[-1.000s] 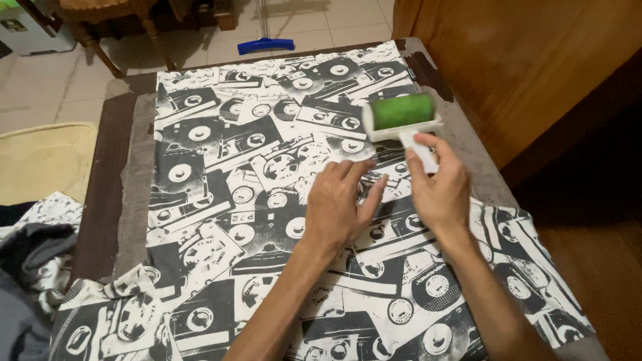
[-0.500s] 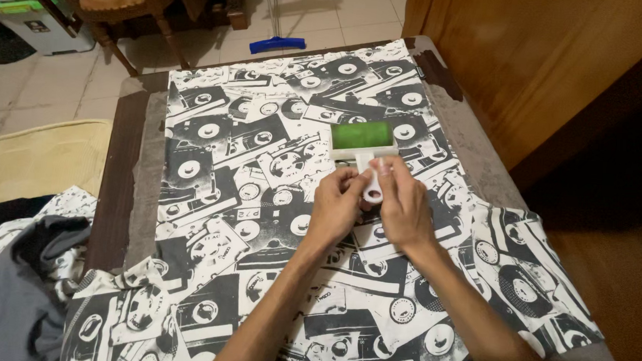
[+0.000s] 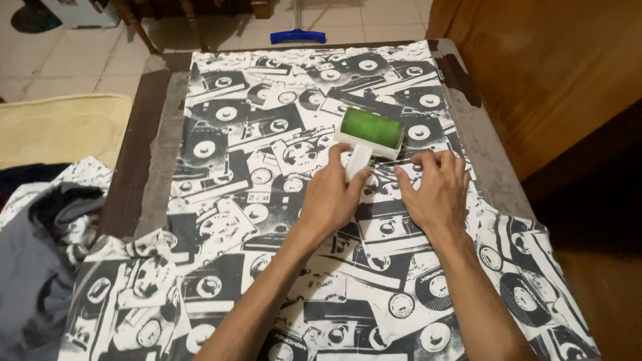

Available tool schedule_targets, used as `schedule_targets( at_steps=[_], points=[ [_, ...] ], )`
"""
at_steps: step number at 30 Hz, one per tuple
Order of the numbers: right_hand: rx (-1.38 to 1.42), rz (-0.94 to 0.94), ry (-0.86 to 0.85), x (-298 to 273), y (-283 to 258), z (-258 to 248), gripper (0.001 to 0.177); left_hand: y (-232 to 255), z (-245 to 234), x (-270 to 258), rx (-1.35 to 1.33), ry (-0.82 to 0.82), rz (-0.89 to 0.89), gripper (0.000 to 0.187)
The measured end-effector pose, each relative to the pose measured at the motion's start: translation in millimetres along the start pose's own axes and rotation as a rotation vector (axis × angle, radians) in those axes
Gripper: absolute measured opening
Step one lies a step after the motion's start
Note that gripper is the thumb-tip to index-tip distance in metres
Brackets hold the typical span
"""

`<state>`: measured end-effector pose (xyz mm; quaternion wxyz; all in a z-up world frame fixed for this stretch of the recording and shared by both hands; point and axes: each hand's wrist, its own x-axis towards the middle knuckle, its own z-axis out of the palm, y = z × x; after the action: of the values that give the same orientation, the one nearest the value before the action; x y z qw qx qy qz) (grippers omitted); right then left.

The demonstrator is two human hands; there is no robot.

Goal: The person uses a lint roller to remove lint from a patterned t-shirt laid flat on a table. They roll the tool across the entire surface of the shirt, then fold the shirt in half and smooth it out.

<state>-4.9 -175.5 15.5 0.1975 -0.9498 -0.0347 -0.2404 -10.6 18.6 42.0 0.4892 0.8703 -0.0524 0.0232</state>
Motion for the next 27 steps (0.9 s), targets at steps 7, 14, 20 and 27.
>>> schedule_targets(
  at_steps=[7,14,20,27],
  points=[
    [0.017,0.004,-0.006,0,2,-1,0.035,16,4,-20,0.325,0.133,0.265,0.055],
    [0.002,0.025,-0.06,2,5,0,0.035,29,-9,-45,0.503,0.128,0.277,0.044],
    [0.009,0.01,-0.042,0,7,2,0.038,27,-29,-62,0.648,0.065,0.221,0.044],
    [0.017,-0.003,-0.023,1,4,0,0.038,5,-26,-40,0.663,0.078,0.264,0.044]
  ],
)
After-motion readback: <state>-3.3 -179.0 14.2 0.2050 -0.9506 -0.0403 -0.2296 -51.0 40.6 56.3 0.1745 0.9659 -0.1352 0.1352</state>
